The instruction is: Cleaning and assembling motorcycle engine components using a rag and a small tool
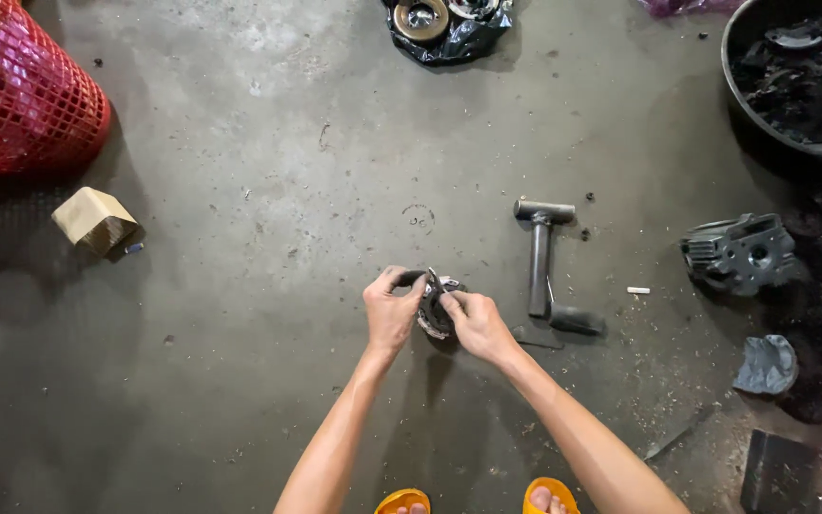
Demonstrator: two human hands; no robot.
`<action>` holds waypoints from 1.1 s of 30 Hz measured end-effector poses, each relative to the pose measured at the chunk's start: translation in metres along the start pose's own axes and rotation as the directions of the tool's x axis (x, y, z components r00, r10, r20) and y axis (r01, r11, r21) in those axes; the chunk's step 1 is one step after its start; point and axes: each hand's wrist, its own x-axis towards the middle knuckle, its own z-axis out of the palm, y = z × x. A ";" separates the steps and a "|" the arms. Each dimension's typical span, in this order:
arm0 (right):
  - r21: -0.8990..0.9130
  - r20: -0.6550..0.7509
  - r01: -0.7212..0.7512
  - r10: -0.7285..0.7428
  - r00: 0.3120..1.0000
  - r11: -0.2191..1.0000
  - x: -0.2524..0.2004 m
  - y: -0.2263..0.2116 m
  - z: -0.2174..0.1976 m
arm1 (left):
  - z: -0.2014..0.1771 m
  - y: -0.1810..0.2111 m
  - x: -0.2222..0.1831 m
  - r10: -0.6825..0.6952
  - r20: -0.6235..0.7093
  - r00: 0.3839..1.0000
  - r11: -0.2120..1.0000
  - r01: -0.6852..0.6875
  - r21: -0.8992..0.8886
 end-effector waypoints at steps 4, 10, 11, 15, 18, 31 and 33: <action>-0.079 -0.049 0.071 -0.075 0.996 0.994 -0.009 -0.017 -0.005 | 0.001 0.007 -0.004 0.243 0.071 0.968 0.959 -0.250 0.130; -0.170 -0.115 0.084 -0.105 0.988 0.982 -0.019 -0.025 -0.002 | 0.007 0.009 -0.011 0.331 0.036 0.943 0.934 -0.332 0.132; -0.177 -0.138 0.076 -0.101 0.985 0.981 -0.021 -0.028 -0.002 | 0.007 0.010 -0.012 0.335 0.037 0.942 0.934 -0.337 0.120; -0.165 -0.179 0.073 -0.103 0.979 0.984 -0.031 -0.043 0.000 | 0.009 0.014 -0.019 0.321 0.041 0.946 0.940 -0.324 0.111; -0.203 -0.197 0.075 -0.116 0.974 0.976 -0.031 -0.041 0.000 | 0.011 0.012 -0.021 0.342 0.022 0.939 0.934 -0.342 0.102; -0.082 -0.333 0.120 -0.141 0.932 0.989 -0.025 0.028 -0.027 | -0.058 -0.133 0.015 0.306 0.524 0.795 0.284 -0.601 0.747; -0.021 -0.366 0.126 -0.125 0.922 0.992 -0.029 0.044 -0.029 | -0.066 -0.143 0.006 0.224 0.564 0.795 0.198 -0.603 0.772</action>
